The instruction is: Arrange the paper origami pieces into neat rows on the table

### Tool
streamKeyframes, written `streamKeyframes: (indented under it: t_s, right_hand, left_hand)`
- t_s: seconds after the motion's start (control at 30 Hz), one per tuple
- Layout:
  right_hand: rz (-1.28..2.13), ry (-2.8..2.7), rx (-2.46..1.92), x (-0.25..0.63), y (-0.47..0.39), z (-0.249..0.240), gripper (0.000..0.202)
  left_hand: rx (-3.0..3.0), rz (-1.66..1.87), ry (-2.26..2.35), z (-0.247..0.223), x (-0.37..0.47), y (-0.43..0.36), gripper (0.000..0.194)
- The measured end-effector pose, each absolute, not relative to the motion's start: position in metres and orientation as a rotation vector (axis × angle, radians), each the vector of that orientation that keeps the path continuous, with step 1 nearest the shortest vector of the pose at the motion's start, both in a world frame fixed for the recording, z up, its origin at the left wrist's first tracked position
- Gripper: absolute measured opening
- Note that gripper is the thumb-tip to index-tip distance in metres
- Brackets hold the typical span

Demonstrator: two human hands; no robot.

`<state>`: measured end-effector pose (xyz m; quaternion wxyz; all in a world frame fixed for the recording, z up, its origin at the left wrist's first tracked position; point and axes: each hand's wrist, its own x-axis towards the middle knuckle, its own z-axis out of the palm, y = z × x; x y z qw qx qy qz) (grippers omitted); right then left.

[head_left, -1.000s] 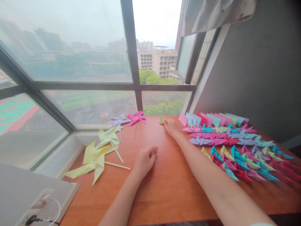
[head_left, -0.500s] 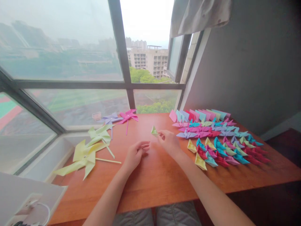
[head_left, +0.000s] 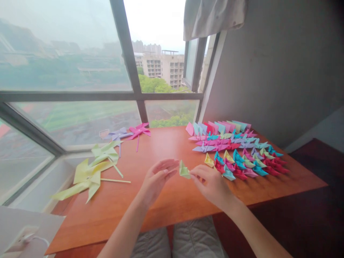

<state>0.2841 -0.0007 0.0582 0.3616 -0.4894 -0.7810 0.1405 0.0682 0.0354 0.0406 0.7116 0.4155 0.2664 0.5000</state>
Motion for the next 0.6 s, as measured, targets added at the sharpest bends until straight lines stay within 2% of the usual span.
streamKeyframes:
  t_s: [0.07, 0.33, 0.6]
  right_hand:
    - [0.335, -2.074, -1.228, 0.288, -0.006, 0.062, 0.016]
    - [0.262, -2.142, -1.217, 0.299, -0.010, 0.064, 0.018]
    - [0.237, -2.095, -1.224, 0.306, -0.009, 0.057, 0.017]
  left_hand:
    - [0.971, 1.079, 0.657, 0.043, 0.073, 0.034, 0.026]
    - [1.297, 1.009, 0.904, 0.039, 0.079, 0.036, 0.029]
    - [1.530, 0.983, 0.916, 0.024, 0.082, 0.038, 0.023]
